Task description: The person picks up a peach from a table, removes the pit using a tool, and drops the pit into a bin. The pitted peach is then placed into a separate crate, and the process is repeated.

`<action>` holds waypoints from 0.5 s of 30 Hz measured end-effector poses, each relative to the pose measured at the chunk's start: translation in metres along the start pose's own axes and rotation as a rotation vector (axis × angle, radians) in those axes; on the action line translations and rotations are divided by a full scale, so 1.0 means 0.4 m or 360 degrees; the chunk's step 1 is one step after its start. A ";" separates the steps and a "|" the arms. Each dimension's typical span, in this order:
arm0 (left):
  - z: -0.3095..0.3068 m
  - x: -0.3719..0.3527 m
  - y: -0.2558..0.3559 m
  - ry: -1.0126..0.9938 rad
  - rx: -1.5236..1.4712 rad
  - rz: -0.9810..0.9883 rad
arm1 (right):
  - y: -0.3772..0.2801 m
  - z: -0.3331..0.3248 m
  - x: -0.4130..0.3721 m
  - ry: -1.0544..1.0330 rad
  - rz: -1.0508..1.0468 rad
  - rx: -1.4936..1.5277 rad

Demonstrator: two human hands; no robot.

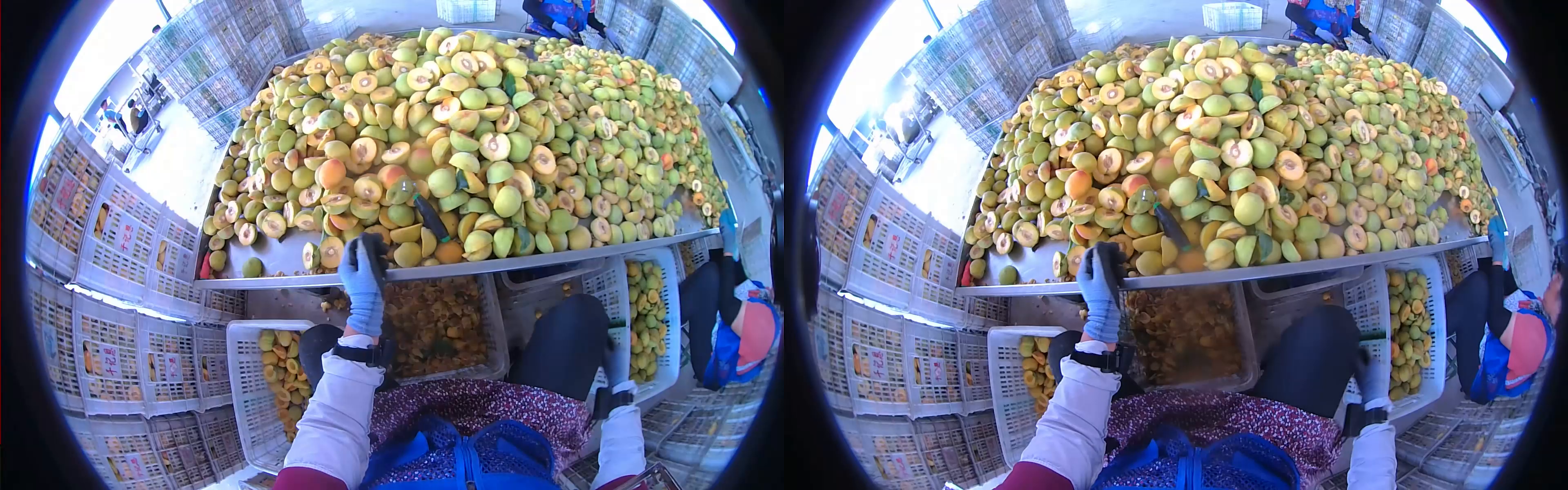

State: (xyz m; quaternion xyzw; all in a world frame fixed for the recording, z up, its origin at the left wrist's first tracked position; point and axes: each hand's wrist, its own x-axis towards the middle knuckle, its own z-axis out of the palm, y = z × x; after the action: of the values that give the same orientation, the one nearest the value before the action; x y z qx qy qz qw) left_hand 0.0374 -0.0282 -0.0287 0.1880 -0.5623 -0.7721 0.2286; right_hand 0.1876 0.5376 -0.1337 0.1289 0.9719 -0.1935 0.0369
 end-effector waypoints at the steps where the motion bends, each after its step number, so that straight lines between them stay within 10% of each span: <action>1: -0.019 -0.012 0.013 0.0114 -0.0035 0.0016 | 0.040 -0.020 0.052 0.0283 -0.0136 0.0285; 5: -0.110 -0.054 0.061 0.0142 0.0042 0.0219 | -0.375 -0.279 0.103 0.0668 -0.0411 0.0710; 8: -0.202 0.038 0.030 0.0250 0.0903 0.0598 | -0.665 -0.232 0.101 0.0258 -0.0901 0.1237; 10: -0.168 0.074 0.057 0.0263 0.1464 0.0771 | -0.829 -0.194 0.104 0.0207 -0.1360 0.0673; 15: -0.060 0.080 -0.020 0.0191 0.2296 0.0952 | -1.080 0.005 0.231 0.0146 -0.1286 0.0491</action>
State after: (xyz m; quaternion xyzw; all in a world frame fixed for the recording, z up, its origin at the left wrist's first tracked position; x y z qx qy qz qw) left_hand 0.0231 -0.0630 -0.0444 0.1719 -0.9385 -0.1101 0.2784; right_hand -0.0160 0.1732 0.0115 -0.2494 0.9046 -0.3295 -0.1049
